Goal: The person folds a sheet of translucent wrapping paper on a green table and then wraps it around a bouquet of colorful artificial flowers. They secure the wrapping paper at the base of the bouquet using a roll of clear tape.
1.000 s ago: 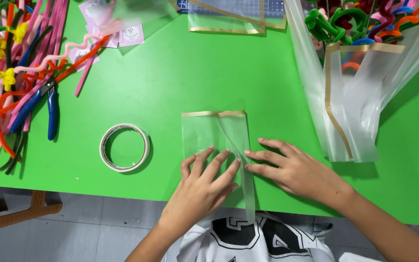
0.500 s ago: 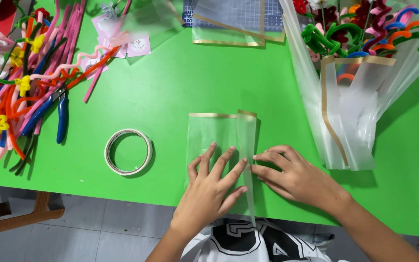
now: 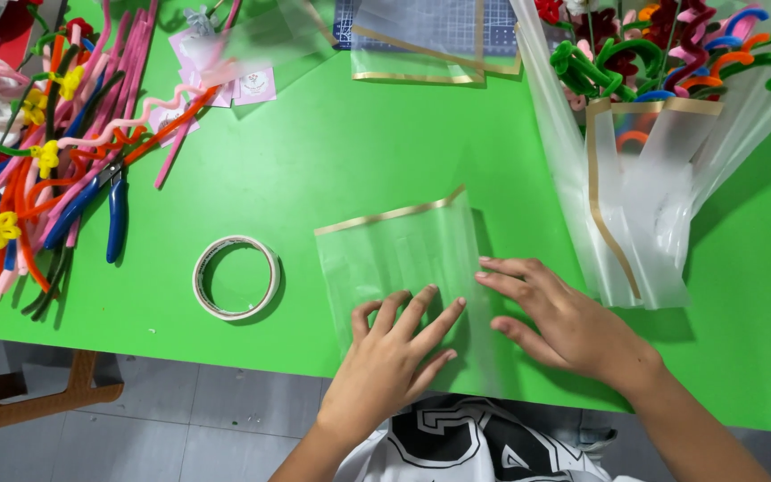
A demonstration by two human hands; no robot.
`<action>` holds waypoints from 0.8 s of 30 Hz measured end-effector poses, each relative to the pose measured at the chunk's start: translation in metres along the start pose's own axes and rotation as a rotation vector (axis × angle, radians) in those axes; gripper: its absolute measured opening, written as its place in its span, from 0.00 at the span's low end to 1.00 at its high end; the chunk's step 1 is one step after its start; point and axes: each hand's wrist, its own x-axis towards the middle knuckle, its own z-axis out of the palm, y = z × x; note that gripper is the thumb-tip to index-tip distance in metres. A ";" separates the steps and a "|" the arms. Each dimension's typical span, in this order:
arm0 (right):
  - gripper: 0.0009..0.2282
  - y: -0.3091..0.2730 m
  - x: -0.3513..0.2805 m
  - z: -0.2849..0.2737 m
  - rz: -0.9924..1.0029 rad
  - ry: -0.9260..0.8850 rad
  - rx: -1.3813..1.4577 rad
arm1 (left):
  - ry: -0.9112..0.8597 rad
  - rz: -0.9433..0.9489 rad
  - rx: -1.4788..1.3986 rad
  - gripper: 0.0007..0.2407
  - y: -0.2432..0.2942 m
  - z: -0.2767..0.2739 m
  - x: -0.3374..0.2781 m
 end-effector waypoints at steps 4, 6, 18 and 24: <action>0.25 0.000 -0.005 -0.003 0.026 -0.021 0.069 | -0.014 0.013 -0.012 0.24 -0.006 -0.004 -0.007; 0.22 0.004 -0.008 -0.004 0.155 -0.070 -0.029 | -0.049 -0.073 -0.008 0.28 -0.015 -0.010 -0.019; 0.14 0.002 0.003 -0.001 0.198 -0.200 -0.057 | -0.066 -0.421 0.111 0.30 -0.040 0.005 -0.091; 0.19 -0.001 0.004 0.003 0.307 -0.278 -0.151 | -0.006 -0.365 -0.109 0.21 -0.032 -0.004 -0.069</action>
